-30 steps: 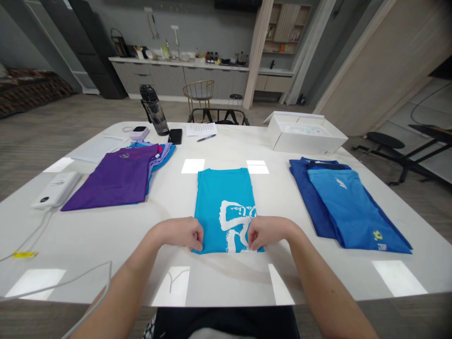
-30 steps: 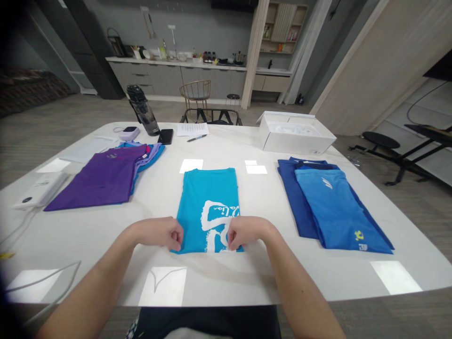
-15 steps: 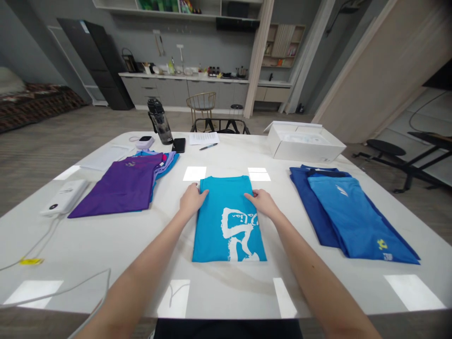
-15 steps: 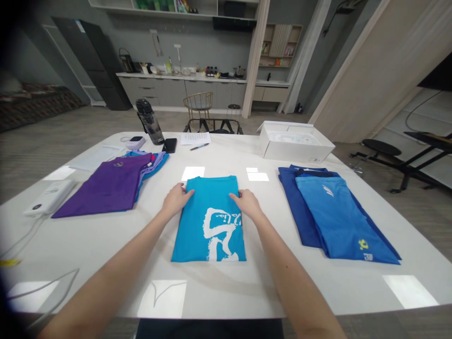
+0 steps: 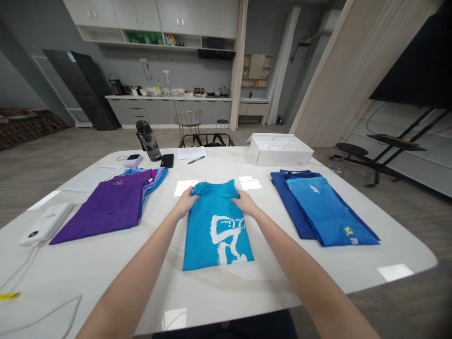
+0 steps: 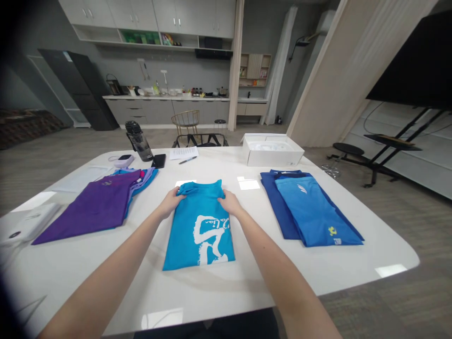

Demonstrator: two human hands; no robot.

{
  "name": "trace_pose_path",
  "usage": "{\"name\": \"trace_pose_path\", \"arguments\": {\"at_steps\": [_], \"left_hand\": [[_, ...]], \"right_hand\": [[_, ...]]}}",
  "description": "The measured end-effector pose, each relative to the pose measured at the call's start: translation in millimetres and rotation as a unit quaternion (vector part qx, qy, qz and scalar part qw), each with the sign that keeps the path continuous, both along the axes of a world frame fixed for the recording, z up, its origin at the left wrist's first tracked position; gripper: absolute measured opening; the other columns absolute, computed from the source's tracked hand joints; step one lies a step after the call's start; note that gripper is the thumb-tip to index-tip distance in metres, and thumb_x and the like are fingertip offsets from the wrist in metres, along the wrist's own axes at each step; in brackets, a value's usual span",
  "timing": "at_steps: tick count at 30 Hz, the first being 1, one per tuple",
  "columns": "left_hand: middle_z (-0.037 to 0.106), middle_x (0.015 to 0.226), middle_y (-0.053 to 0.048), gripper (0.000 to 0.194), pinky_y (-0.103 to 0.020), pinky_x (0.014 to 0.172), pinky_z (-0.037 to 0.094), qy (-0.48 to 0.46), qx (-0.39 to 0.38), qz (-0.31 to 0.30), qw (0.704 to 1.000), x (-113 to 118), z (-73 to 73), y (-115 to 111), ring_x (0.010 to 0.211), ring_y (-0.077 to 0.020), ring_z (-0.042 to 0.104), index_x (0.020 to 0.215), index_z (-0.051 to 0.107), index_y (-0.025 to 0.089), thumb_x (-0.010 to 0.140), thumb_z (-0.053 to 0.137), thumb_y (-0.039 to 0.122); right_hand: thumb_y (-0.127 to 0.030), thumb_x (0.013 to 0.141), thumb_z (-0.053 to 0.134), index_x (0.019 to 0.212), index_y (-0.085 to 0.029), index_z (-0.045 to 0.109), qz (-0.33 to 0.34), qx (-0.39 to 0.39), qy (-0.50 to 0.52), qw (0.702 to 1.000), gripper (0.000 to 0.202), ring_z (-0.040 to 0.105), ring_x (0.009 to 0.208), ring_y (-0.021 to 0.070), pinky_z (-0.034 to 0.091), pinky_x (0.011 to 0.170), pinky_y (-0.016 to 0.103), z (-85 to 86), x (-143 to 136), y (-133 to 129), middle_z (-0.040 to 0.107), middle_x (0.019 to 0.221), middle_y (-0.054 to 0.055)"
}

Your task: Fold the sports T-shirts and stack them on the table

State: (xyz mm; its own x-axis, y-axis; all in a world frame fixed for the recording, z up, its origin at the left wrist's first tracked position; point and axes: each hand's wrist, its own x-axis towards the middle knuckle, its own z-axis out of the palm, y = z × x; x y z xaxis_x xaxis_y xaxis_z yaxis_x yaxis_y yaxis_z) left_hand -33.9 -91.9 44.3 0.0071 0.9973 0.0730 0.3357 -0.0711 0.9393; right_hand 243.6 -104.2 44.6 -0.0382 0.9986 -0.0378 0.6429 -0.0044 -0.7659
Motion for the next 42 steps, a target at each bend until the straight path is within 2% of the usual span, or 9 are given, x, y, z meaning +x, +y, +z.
{"name": "trace_pose_path", "arguments": {"at_steps": [4, 8, 15, 20, 24, 29, 33, 39, 42], "left_hand": [[0.070, 0.110, -0.005, 0.032, -0.040, 0.096, 0.050, -0.001, 0.112, -0.030, 0.993, 11, 9.6, -8, 0.106, -0.0244, 0.064, 0.112, 0.065, 0.020, 0.088, 0.057, 0.039], [0.071, 0.107, -0.004, 0.032, -0.039, 0.096, 0.049, 0.059, 0.163, -0.065, 0.983, 45, 34.5, -15, 0.101, -0.0240, 0.065, 0.115, 0.064, 0.022, 0.096, 0.049, 0.042], [0.070, 0.090, -0.001, 0.035, -0.033, 0.080, 0.051, 0.115, 0.210, -0.196, 0.951, 143, 70.8, -50, 0.083, -0.0217, 0.065, 0.115, 0.063, 0.024, 0.101, 0.042, 0.048], [0.071, 0.103, -0.003, 0.034, -0.033, 0.090, 0.052, -0.003, 0.245, -0.242, 0.939, 234, 105.0, -73, 0.096, -0.0210, 0.065, 0.114, 0.063, 0.022, 0.102, 0.045, 0.049], [0.068, 0.123, -0.004, 0.032, -0.036, 0.104, 0.048, -0.137, 0.191, -0.268, 0.934, 324, 110.3, -66, 0.115, -0.0217, 0.061, 0.125, 0.061, 0.025, 0.101, 0.049, 0.041], [0.070, 0.110, -0.006, 0.033, -0.037, 0.075, 0.060, -0.227, -0.123, -0.239, 0.936, 410, 50.3, -51, 0.084, -0.0200, 0.068, 0.127, 0.058, 0.027, 0.097, 0.053, 0.039], [0.069, 0.103, -0.004, 0.036, -0.030, 0.058, 0.057, -0.274, -0.170, -0.230, 0.918, 428, 21.1, -53, 0.067, -0.0153, 0.063, 0.130, 0.056, 0.028, 0.096, 0.053, 0.042], [0.069, 0.093, -0.002, 0.039, -0.030, 0.064, 0.057, -0.294, -0.071, -0.239, 0.923, 435, 51.4, -27, 0.072, -0.0164, 0.065, 0.128, 0.059, 0.029, 0.096, 0.054, 0.051], [0.072, 0.105, -0.005, 0.041, -0.033, 0.080, 0.058, -0.222, -0.022, -0.203, 0.953, 440, 44.8, 6, 0.088, -0.0188, 0.068, 0.132, 0.058, 0.026, 0.097, 0.053, 0.046]], "right_hand": [[-0.032, 0.094, 0.051, 0.116, -0.022, 0.066, 0.019, 0.134, 0.095, 0.986, 0.028, 0.067, 0.103, 0.0235, 0.050, 0.094, 0.036, -6.8, 19, -35, 0.073, 0.112, 0.006], [-0.041, 0.097, 0.048, 0.113, -0.022, 0.066, -0.036, 0.169, 0.149, 0.974, 0.032, 0.066, 0.101, 0.0245, 0.050, 0.094, 0.038, 0.7, 44, -65, 0.073, 0.107, 0.007], [-0.045, 0.097, 0.053, 0.127, -0.023, 0.064, -0.119, 0.227, 0.271, 0.928, 0.039, 0.064, 0.110, 0.0251, 0.050, 0.100, 0.039, 38.0, 109, -159, 0.070, 0.124, 0.008], [-0.044, 0.095, 0.058, 0.127, -0.024, 0.065, -0.230, 0.298, 0.218, 0.900, 0.038, 0.060, 0.118, 0.0264, 0.045, 0.106, 0.042, 72.3, 198, -205, 0.068, 0.128, 0.006], [-0.042, 0.091, 0.059, 0.116, -0.023, 0.067, -0.269, 0.316, 0.118, 0.902, 0.033, 0.059, 0.116, 0.0270, 0.041, 0.108, 0.044, 100.0, 294, -183, 0.070, 0.120, 0.005], [-0.034, 0.083, 0.054, 0.108, -0.022, 0.067, -0.214, 0.227, 0.046, 0.949, 0.031, 0.058, 0.114, 0.0280, 0.038, 0.110, 0.046, 83.2, 371, -132, 0.070, 0.115, 0.006], [-0.034, 0.083, 0.051, 0.106, -0.022, 0.066, -0.231, 0.197, 0.053, 0.951, 0.030, 0.059, 0.108, 0.0276, 0.040, 0.106, 0.047, 62.5, 395, -125, 0.069, 0.109, 0.005], [-0.036, 0.086, 0.056, 0.110, -0.023, 0.066, -0.230, 0.246, 0.034, 0.941, 0.030, 0.060, 0.102, 0.0255, 0.044, 0.101, 0.043, 99.8, 429, -89, 0.069, 0.108, 0.004], [-0.033, 0.084, 0.055, 0.109, -0.019, 0.067, -0.259, 0.224, -0.013, 0.939, 0.030, 0.060, 0.099, 0.0262, 0.046, 0.098, 0.043, 92.6, 436, -48, 0.070, 0.104, 0.007]]}}
